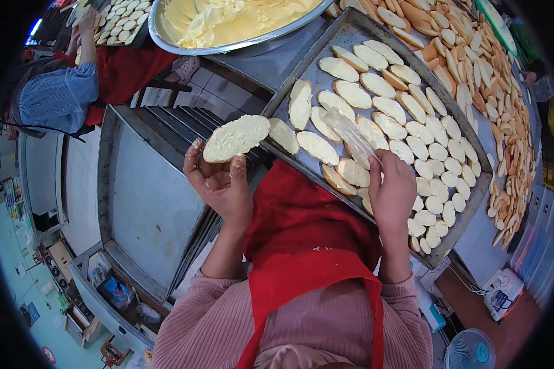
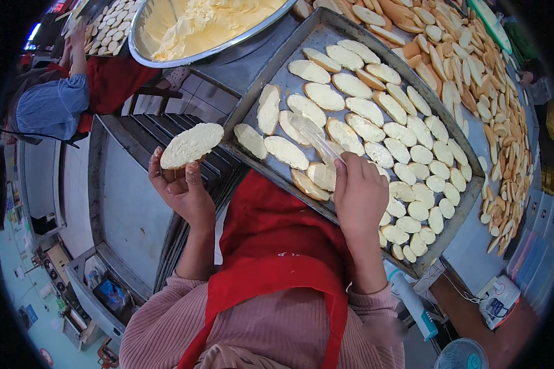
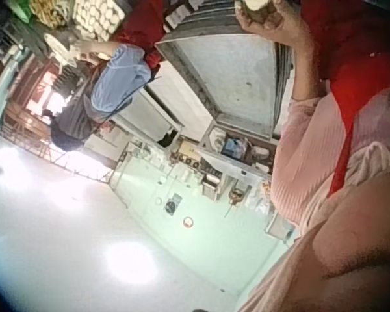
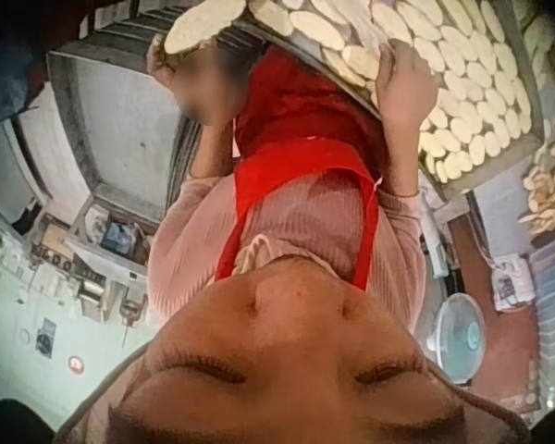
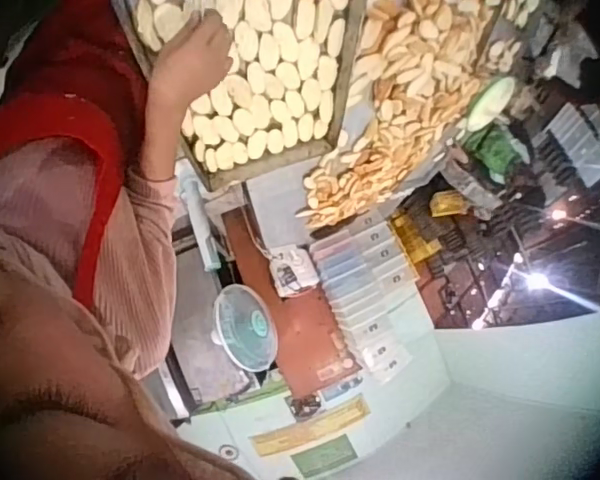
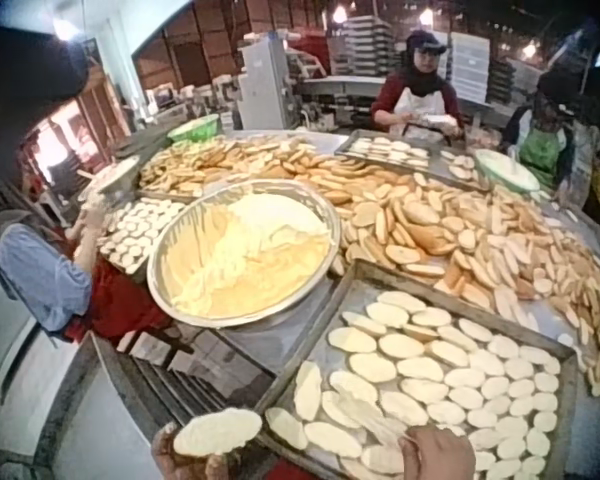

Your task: The person spreads a yellow creamy substance onto sliced bread pieces arranged on a metal tray using a plastic spatula. The person works methodically across the tray, ensuring each slice is covered, and then moves the completed tray aside to begin with a new batch of bread slices.

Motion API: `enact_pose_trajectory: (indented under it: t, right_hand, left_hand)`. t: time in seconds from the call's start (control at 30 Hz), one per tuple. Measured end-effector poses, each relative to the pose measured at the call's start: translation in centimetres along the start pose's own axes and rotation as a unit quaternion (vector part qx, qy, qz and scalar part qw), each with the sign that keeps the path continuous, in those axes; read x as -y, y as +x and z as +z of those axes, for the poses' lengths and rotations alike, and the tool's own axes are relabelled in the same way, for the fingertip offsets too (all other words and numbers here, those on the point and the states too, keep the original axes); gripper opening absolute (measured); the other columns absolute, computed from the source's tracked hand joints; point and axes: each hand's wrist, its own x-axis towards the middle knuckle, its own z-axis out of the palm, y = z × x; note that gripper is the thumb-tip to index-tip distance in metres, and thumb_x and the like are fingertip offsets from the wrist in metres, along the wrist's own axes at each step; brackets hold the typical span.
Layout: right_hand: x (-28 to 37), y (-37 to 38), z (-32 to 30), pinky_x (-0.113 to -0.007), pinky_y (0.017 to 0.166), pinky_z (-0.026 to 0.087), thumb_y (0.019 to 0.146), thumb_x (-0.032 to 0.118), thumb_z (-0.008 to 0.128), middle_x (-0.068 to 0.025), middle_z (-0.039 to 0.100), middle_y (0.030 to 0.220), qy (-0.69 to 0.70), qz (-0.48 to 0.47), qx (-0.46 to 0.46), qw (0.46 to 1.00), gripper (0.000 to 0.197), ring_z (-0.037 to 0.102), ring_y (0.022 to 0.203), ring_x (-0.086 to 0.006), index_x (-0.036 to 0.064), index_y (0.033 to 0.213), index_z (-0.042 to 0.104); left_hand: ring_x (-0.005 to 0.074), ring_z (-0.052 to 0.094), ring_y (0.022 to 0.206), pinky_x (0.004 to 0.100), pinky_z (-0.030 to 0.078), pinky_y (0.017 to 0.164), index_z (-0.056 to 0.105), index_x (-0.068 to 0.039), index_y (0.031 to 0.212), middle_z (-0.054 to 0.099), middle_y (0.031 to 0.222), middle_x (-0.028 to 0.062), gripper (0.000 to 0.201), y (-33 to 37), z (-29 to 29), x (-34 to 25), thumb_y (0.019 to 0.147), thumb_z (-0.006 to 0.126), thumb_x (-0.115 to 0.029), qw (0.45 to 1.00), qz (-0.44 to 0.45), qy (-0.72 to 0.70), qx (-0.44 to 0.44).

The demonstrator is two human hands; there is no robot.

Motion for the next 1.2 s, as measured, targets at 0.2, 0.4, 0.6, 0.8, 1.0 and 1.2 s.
enact_pose_trajectory:
  t: [0.2,0.4,0.6,0.8,1.0,1.2]
  right_hand:
    - [-1.2,-0.2,-1.1,-0.04,0.065,0.046,0.092,0.018,0.061,-0.0112,0.065,0.083,0.076,0.041,-0.024,0.996,0.013,0.063,0.075,-0.0283,0.0062,0.095,0.061]
    - [-3.0,-1.1,-2.4,-0.04,0.07,0.049,0.094,0.019,0.059,-0.0172,0.066,0.087,0.154,0.167,-0.033,0.973,0.019,0.064,0.08,-0.0329,0.0004,0.097,0.061]
    - [-5.7,-2.5,-3.7,-0.038,0.07,0.049,0.094,0.019,0.059,-0.0169,0.065,0.086,0.208,0.247,-0.068,0.944,0.02,0.063,0.077,-0.0313,-0.0008,0.097,0.061]
    - [-8.3,-4.4,-4.4,-0.038,0.069,0.049,0.094,0.018,0.059,-0.0171,0.065,0.086,0.193,0.249,-0.105,0.943,0.019,0.064,0.078,-0.032,-0.0006,0.097,0.061]
    - [-9.2,-5.0,-4.0,-0.039,0.068,0.049,0.094,0.018,0.059,-0.0171,0.065,0.086,0.195,0.27,-0.108,0.937,0.019,0.064,0.077,-0.0324,-0.0006,0.097,0.061]
    - [-9.2,-5.0,-4.2,-0.039,0.068,0.049,0.094,0.019,0.059,-0.0172,0.065,0.086,0.198,0.277,-0.096,0.935,0.02,0.064,0.077,-0.0328,-0.0002,0.097,0.061]
  left_hand:
    - [0.0223,0.055,0.119,0.0333,0.051,0.094,0.039,-0.003,0.129,0.05,0.132,0.013,0.054,2.0,2.9,-0.6,0.083,0.068,0.004,0.99,-0.051,0.037,0.129]
    - [0.0198,0.066,0.099,0.0309,0.053,0.087,0.051,0.002,0.116,0.065,0.106,0.016,0.045,6.1,12.8,0.3,0.078,0.075,-0.006,0.961,-0.003,0.131,0.245]
    - [0.023,0.063,0.099,0.0433,0.045,0.091,0.057,-0.008,0.117,0.066,0.106,0.0087,0.048,9.9,21.8,6.6,0.074,0.076,-0.017,0.884,0.206,0.313,0.279]
    - [0.026,0.046,0.12,0.0541,0.031,0.095,0.064,-0.02,0.114,0.055,0.12,0.0046,0.046,10.7,25.3,9.4,0.072,0.077,-0.031,0.846,0.246,0.407,0.243]
    - [0.029,0.041,0.124,0.0489,0.031,0.097,0.067,-0.018,0.11,0.05,0.126,0.0068,0.044,10.3,25.8,9.3,0.07,0.078,-0.033,0.815,0.277,0.464,0.212]
    - [0.0283,0.041,0.123,0.0451,0.033,0.096,0.07,-0.013,0.101,0.05,0.126,0.0077,0.04,10.6,24.5,10.1,0.069,0.079,-0.035,0.711,0.333,0.566,0.252]
